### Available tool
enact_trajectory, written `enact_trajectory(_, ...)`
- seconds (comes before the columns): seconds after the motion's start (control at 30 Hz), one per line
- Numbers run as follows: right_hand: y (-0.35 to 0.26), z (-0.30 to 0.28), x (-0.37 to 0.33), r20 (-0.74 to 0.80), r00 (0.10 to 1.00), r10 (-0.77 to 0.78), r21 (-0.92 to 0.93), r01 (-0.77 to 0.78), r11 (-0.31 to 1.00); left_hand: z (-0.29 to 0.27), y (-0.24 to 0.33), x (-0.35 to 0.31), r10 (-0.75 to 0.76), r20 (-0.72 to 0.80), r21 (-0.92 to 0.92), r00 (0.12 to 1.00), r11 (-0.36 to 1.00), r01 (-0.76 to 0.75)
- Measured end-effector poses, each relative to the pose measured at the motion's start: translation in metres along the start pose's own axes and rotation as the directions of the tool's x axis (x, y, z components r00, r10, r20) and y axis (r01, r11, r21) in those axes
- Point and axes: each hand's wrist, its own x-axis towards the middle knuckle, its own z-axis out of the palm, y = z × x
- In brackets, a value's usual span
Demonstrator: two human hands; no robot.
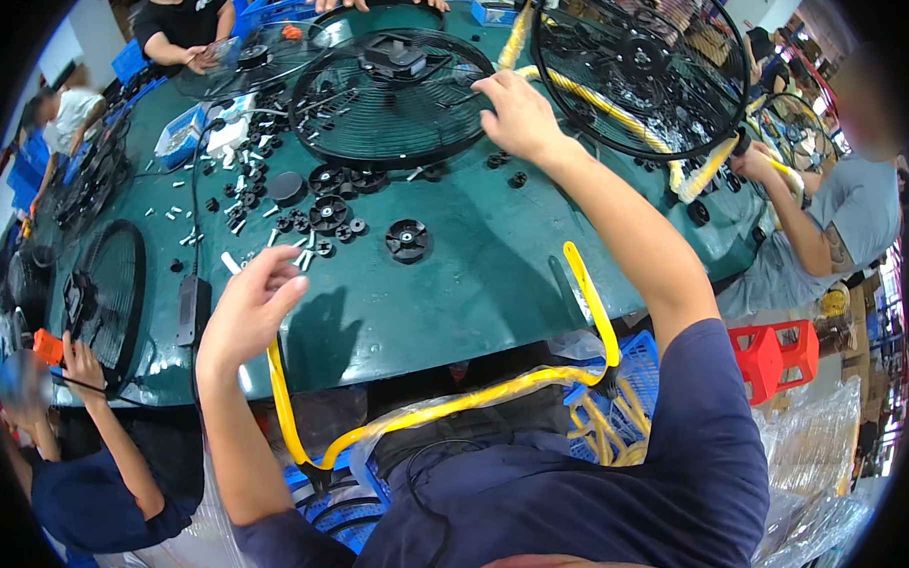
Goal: Assembling an industrial-style electric fan by attaching the cage and motor housing parts.
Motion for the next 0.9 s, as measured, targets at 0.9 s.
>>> enact_trajectory(0.9,-0.066,-0.079,0.066,-0.331,0.888,0.321,0.495,-0.127,0.86,0.047,-0.072,-0.102,-0.184,-0.568,-0.001,0.802,0.975,0.223)
